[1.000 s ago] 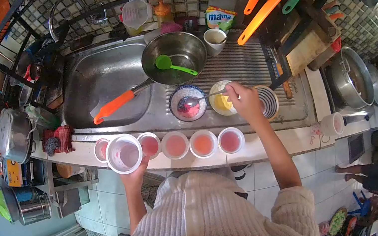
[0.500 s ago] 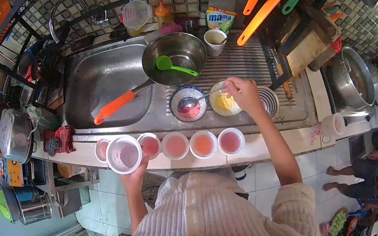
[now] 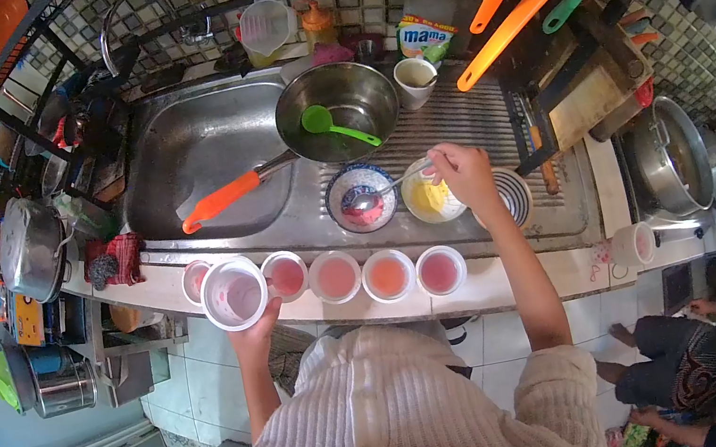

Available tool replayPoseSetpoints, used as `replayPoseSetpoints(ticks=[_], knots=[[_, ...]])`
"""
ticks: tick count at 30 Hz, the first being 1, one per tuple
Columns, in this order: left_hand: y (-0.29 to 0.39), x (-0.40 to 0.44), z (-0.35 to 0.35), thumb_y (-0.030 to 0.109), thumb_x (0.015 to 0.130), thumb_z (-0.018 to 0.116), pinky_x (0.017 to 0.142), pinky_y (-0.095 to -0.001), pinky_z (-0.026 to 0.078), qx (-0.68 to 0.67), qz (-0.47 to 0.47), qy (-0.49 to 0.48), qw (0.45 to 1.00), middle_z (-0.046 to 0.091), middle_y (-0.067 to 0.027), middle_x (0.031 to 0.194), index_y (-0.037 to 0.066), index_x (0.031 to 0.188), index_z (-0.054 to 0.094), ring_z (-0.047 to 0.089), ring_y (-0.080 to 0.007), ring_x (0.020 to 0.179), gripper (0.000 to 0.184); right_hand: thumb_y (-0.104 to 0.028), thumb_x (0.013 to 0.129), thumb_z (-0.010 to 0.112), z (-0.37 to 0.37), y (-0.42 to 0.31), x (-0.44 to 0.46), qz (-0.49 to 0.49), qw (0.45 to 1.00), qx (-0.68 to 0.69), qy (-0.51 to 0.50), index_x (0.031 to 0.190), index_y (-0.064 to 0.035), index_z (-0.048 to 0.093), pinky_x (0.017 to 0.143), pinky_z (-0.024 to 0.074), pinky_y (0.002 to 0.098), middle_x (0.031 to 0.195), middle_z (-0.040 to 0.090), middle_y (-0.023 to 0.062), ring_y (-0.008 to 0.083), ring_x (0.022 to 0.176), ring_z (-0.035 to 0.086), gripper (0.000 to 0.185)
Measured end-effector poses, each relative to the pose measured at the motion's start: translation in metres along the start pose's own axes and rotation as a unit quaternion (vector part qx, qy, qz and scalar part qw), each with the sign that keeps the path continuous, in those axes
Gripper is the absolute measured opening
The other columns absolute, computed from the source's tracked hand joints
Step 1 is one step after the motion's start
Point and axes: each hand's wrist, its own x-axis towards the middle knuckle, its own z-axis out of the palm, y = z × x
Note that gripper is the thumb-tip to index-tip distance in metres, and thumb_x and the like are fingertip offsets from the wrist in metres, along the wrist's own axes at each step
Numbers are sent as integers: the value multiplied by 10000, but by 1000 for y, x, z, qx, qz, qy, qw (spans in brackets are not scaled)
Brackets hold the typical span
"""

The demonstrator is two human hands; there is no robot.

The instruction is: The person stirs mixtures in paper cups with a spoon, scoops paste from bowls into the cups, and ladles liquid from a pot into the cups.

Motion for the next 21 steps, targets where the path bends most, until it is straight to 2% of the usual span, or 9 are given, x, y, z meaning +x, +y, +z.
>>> replayPoseSetpoints(ticks=[15,20,21], knots=[[-2,3,2,21,651,745,860,-325,442,6,12,0,1000,625,-72,990,13,1102,536,586,-180,939,497,-118,890,527,4,3,4,97,993,60,-14,877,76,596,510,455,230,711,670,128,125,555,622,206],[-1,2,2,37,652,763,840,-317,451,-1,5,12,1000,627,-71,981,14,1098,535,589,-179,920,502,-114,893,506,-4,-5,-5,125,977,173,21,899,68,593,548,447,224,750,666,142,119,595,605,202],[-3,3,0,51,617,788,844,-316,449,3,-5,2,1000,603,-75,1014,9,1106,523,578,-179,936,559,-114,893,506,-8,-7,-8,124,977,173,20,899,68,593,548,447,224,750,666,142,119,595,605,202]])
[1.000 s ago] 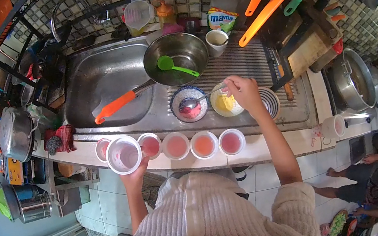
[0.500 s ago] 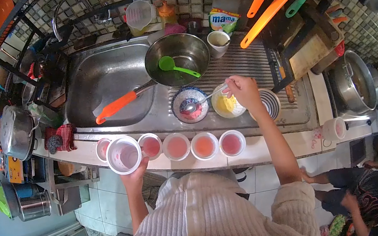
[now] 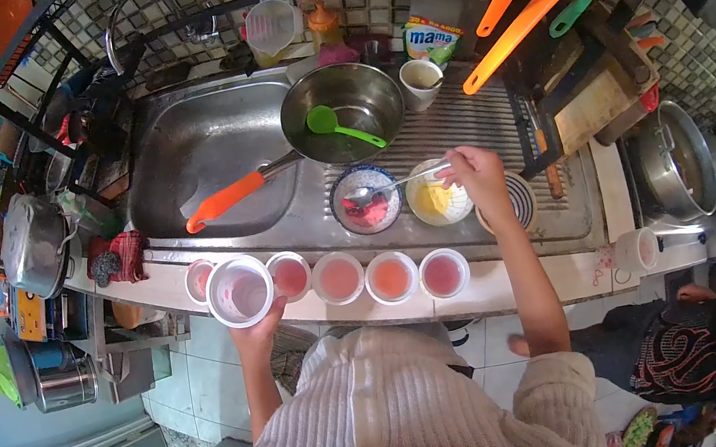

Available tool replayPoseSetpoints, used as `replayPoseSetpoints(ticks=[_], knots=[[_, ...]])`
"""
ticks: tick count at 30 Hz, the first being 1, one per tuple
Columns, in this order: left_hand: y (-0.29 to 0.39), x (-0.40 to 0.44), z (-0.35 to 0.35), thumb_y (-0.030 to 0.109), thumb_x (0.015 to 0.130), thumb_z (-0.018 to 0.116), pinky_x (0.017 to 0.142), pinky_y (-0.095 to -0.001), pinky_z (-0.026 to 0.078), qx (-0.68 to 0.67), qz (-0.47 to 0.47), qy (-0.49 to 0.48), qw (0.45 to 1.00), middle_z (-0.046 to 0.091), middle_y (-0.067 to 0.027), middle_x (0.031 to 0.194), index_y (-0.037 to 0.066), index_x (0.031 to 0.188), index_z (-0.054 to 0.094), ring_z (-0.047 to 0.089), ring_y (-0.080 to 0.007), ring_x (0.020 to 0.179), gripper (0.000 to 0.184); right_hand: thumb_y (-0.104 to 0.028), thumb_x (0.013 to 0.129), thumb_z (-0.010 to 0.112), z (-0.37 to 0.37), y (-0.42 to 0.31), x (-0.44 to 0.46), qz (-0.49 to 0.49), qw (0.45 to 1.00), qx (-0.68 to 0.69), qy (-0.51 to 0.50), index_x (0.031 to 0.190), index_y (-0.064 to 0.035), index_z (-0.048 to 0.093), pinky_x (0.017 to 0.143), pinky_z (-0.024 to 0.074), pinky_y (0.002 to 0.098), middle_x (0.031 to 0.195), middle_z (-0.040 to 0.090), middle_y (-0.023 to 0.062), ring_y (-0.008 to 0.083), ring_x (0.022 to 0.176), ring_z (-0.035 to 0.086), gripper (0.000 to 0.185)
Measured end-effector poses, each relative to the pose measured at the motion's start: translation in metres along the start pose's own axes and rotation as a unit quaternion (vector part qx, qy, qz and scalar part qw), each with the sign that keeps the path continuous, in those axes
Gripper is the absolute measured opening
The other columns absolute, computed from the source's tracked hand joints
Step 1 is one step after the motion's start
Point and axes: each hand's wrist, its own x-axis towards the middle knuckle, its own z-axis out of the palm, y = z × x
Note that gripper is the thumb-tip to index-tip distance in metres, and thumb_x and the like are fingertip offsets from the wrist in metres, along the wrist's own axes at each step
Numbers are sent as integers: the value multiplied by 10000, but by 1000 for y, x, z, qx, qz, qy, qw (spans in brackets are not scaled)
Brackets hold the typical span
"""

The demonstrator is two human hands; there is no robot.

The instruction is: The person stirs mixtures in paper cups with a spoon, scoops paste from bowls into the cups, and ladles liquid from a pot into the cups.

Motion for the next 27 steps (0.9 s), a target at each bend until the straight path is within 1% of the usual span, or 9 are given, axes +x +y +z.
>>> replayPoseSetpoints(ticks=[1,10,16,17,18,20,22,23,27], knots=[[0,0,-1,66,582,812,848,-316,447,4,-11,-10,1000,578,-79,1046,3,1115,510,566,-179,952,616,-117,897,497,-3,-3,-3,2,1000,4,12,912,64,590,553,438,218,753,667,142,115,596,596,204],[22,-3,13,97,596,799,819,-308,463,1,-13,-59,998,620,-95,999,-16,1081,545,597,-177,918,559,-164,917,484,-3,-65,-49,-34,996,70,49,887,29,586,530,408,201,724,657,156,95,546,559,220],[14,-5,11,58,590,811,862,-308,445,16,29,-81,996,606,-73,1035,6,1119,528,574,-167,972,603,-168,940,451,25,-116,-89,-129,985,113,27,904,26,567,445,370,186,688,641,129,109,531,560,229],[13,-8,8,149,614,788,888,-329,433,39,18,-101,994,586,-94,1105,8,1203,481,569,-210,1030,679,-152,940,442,32,-122,-97,-186,977,90,44,892,29,570,458,385,187,670,629,109,116,542,569,227],[15,-9,7,149,614,788,888,-329,433,40,15,-91,995,586,-94,1105,8,1203,481,569,-210,1030,679,-137,940,433,36,-123,-103,-243,966,67,61,880,31,574,470,400,187,651,617,89,123,553,579,227],[18,-13,8,150,612,790,900,-330,428,44,60,-78,994,580,-99,1122,10,1211,477,566,-215,1043,690,-63,896,474,40,-118,-107,-280,957,76,15,854,45,603,504,435,208,620,592,71,143,558,587,174],[17,-18,7,155,617,791,908,-331,426,14,12,-85,996,573,-108,1139,13,1217,477,563,-222,1054,692,16,805,542,45,-121,-110,-420,893,-79,-145,838,54,635,526,461,247,616,594,82,152,544,576,105],[16,-19,8,155,622,790,902,-331,431,15,27,-84,996,577,-107,1133,14,1212,481,569,-224,1044,680,64,703,597,49,-121,-113,-438,881,-94,-150,852,56,653,520,466,287,622,598,97,172,548,576,159],[17,-25,6,162,637,785,855,-329,461,16,32,-91,995,597,-104,1073,26,1168,508,598,-222,987,614,75,638,637,55,-125,-122,-467,855,-122,-191,856,51,661,542,480,299,714,643,110,207,595,596,221]])
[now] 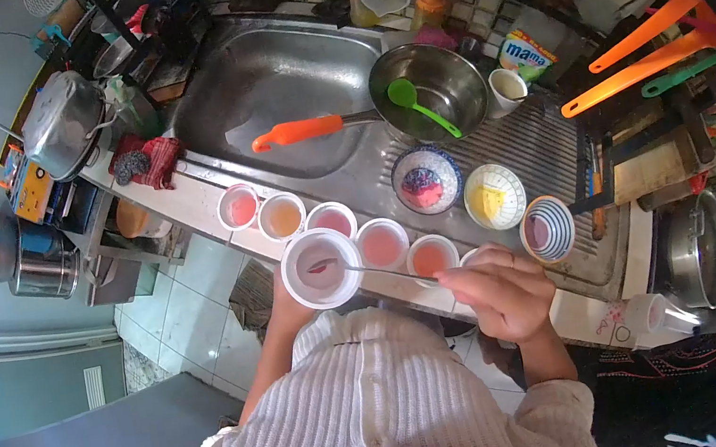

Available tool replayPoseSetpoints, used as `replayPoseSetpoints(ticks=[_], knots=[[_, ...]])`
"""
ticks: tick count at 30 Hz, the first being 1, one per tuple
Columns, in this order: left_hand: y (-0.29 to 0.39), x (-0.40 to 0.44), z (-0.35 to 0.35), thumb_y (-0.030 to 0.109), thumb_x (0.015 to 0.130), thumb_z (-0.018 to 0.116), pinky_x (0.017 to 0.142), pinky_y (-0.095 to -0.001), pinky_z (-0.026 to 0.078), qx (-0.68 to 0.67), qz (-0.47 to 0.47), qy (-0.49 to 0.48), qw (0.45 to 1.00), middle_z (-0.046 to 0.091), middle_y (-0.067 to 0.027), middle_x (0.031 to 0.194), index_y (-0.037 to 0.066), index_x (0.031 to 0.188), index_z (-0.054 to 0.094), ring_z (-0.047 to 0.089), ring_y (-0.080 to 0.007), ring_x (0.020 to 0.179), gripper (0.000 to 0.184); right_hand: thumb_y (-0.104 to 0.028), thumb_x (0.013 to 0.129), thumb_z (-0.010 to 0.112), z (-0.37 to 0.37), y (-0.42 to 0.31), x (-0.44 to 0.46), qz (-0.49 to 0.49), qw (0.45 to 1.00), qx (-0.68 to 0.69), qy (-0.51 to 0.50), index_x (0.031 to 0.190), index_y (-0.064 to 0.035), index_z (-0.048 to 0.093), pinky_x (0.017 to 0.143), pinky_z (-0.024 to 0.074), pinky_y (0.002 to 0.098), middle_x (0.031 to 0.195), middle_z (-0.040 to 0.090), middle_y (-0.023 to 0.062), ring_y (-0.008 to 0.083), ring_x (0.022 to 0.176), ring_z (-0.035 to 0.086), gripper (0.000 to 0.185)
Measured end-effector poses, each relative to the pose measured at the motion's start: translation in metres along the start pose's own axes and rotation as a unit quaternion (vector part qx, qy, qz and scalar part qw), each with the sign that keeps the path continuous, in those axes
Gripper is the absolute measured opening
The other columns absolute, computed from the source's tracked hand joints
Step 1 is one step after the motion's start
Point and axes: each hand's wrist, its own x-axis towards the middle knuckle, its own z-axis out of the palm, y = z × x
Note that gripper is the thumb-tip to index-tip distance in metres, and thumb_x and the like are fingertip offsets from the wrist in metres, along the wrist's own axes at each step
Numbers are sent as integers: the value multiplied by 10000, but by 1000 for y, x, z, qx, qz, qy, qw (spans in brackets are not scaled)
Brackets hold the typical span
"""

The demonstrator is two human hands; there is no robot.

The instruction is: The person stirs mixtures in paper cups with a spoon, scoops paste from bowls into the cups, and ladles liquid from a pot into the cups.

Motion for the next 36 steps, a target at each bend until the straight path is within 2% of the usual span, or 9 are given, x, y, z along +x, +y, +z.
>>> replayPoseSetpoints(ticks=[9,19,21,25,27,29,33,35,36], knots=[[-10,-3,1,158,638,777,823,-330,472,-2,37,8,999,596,-112,1057,46,1130,527,605,-231,956,563,-39,629,709,3,-14,0,-76,995,-45,-50,863,17,659,561,482,312,753,652,85,190,618,592,246],[-17,-6,-1,142,614,785,814,-326,483,22,11,4,1000,582,-116,1066,19,1155,503,602,-239,962,622,-39,725,662,13,-7,17,-34,996,-47,-61,891,44,648,522,444,285,669,632,95,186,564,574,186],[-16,-7,0,124,616,781,812,-320,487,-14,-23,9,1000,579,-114,1067,13,1161,498,601,-229,961,624,-44,699,702,16,-5,22,80,993,3,-85,922,1,665,641,492,310,727,646,79,215,655,622,230],[-17,-5,-3,78,619,770,819,-306,491,-26,-31,20,999,572,-110,1084,1,1174,488,592,-206,971,628,-166,832,620,8,13,33,189,974,86,-92,993,-3,641,648,487,293,748,658,77,174,695,641,231],[-13,-3,-5,76,617,770,830,-307,479,-23,-32,21,999,575,-105,1085,3,1174,491,585,-200,981,627,-209,876,572,4,34,39,173,973,139,-69,1023,3,619,636,477,270,744,655,71,148,669,631,262],[-13,-2,-6,72,618,768,845,-308,462,-26,-12,31,999,579,-101,1084,5,1176,494,580,-198,990,625,-216,881,563,1,50,57,319,936,148,-1,1011,12,610,626,477,280,757,659,84,163,671,634,266],[-16,-2,-7,79,605,780,854,-309,451,-46,-24,42,998,582,-89,1086,9,1177,496,577,-180,983,643,-199,851,579,14,159,69,263,956,-131,3,975,-4,613,640,491,357,796,658,164,290,751,643,233],[-13,1,-7,81,602,782,854,-308,451,-52,-22,45,997,583,-88,1083,9,1174,497,576,-175,980,643,-211,811,616,22,222,63,247,908,-312,-130,979,-34,623,707,497,406,849,648,191,335,806,629,244],[-12,2,-7,83,598,785,854,-307,450,-58,-23,49,997,585,-86,1080,8,1170,497,575,-170,977,644,-211,811,616,30,242,59,247,908,-313,-127,979,-34,623,707,497,406,849,648,191,335,806,629,244]])
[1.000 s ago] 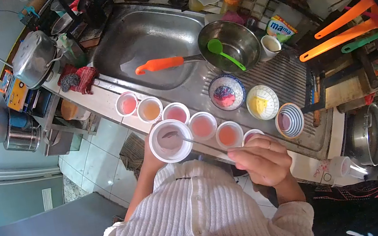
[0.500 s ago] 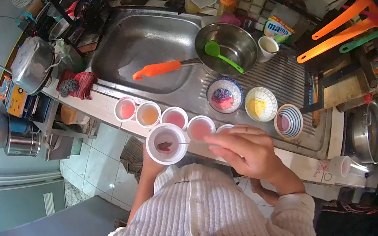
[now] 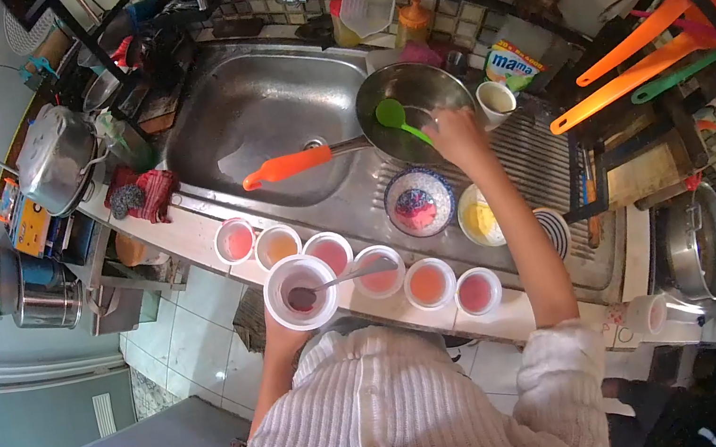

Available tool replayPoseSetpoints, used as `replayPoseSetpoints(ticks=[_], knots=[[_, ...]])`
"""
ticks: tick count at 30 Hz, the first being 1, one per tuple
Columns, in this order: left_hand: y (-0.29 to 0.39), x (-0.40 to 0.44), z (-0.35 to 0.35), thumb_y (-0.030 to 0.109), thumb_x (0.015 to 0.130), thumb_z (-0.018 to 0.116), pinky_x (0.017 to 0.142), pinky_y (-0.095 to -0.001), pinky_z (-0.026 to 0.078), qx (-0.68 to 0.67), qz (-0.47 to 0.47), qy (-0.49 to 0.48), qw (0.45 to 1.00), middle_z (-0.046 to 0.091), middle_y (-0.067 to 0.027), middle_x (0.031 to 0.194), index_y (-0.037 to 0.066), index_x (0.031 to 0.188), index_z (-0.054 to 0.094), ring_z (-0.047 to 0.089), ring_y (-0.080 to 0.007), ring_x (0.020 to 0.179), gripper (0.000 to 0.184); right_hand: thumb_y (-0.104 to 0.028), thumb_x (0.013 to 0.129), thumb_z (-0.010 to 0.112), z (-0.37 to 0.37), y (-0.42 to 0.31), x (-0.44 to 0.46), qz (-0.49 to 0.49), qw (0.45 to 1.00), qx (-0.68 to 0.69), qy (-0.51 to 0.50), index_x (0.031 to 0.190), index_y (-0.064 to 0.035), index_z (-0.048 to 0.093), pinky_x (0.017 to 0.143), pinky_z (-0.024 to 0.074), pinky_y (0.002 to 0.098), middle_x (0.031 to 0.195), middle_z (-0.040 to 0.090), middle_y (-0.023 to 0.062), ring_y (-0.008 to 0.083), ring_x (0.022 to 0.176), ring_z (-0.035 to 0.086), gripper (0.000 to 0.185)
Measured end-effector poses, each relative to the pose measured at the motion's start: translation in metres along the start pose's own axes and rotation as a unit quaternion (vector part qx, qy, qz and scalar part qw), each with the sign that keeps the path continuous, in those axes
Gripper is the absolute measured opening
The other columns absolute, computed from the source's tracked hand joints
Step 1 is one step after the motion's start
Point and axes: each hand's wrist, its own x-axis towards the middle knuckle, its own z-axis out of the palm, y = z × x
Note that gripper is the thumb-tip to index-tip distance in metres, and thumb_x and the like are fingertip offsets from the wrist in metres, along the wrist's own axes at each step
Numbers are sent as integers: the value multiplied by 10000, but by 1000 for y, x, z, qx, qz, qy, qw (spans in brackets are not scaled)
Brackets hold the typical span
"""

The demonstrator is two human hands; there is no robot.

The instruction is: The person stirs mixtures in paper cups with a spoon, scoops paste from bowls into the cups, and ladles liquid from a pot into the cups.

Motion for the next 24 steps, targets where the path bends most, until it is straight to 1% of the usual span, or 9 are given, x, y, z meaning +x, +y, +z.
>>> replayPoseSetpoints(ticks=[2,5,6,10,12,16,18,19,24], knots=[[0,2,0,85,598,786,855,-307,450,9,-2,-4,1000,587,-87,1076,8,1166,497,575,-170,976,642,-255,779,641,25,14,11,50,985,-111,-121,955,-35,634,774,490,440,913,638,206,358,870,618,282],[-2,4,-1,94,592,792,857,-310,449,5,-7,1,1000,592,-88,1068,8,1158,500,576,-171,976,642,-250,773,636,34,15,16,80,981,-69,-160,921,-24,643,792,492,444,938,632,215,374,891,613,270],[-3,5,-1,97,590,794,857,-311,449,9,-10,-1,1000,592,-89,1069,8,1158,502,576,-171,976,644,-185,787,599,26,1,16,127,980,-85,-129,879,-27,654,770,497,454,918,642,193,372,907,614,191],[-4,10,0,99,590,793,856,-312,449,8,-10,-1,1000,593,-90,1069,9,1152,507,578,-176,975,637,-119,785,566,17,-5,18,142,980,-135,-38,854,-57,667,754,503,446,891,653,160,345,909,623,138],[-4,13,0,100,590,793,854,-313,449,23,-8,-5,1000,593,-91,1069,9,1151,508,580,-179,974,635,-93,784,547,20,0,18,73,973,-219,17,817,-75,677,730,512,429,864,657,146,325,895,632,135],[-5,19,5,100,598,789,846,-316,452,43,11,-2,999,594,-93,1064,9,1149,509,584,-189,967,625,-119,777,579,16,-2,15,39,976,-212,-9,802,-57,675,724,510,439,859,655,154,335,883,632,117],[-3,24,8,104,603,789,844,-317,453,39,5,-7,999,594,-92,1058,10,1151,507,584,-190,965,624,-152,760,636,11,-4,14,140,982,-80,-97,867,-85,675,745,483,464,847,644,176,361,865,611,133],[-2,26,9,108,608,790,842,-318,453,36,-1,-9,999,593,-90,1053,11,1153,505,583,-190,964,623,-152,760,636,8,-5,13,142,982,-80,-96,867,-85,675,745,483,464,847,644,176,361,865,611,133],[-5,40,15,130,619,802,844,-317,450,25,27,-31,999,586,-73,1036,11,1168,493,578,-189,957,642,-205,761,637,0,6,15,87,990,-31,-105,872,-96,672,738,493,458,891,641,194,370,867,614,159]])
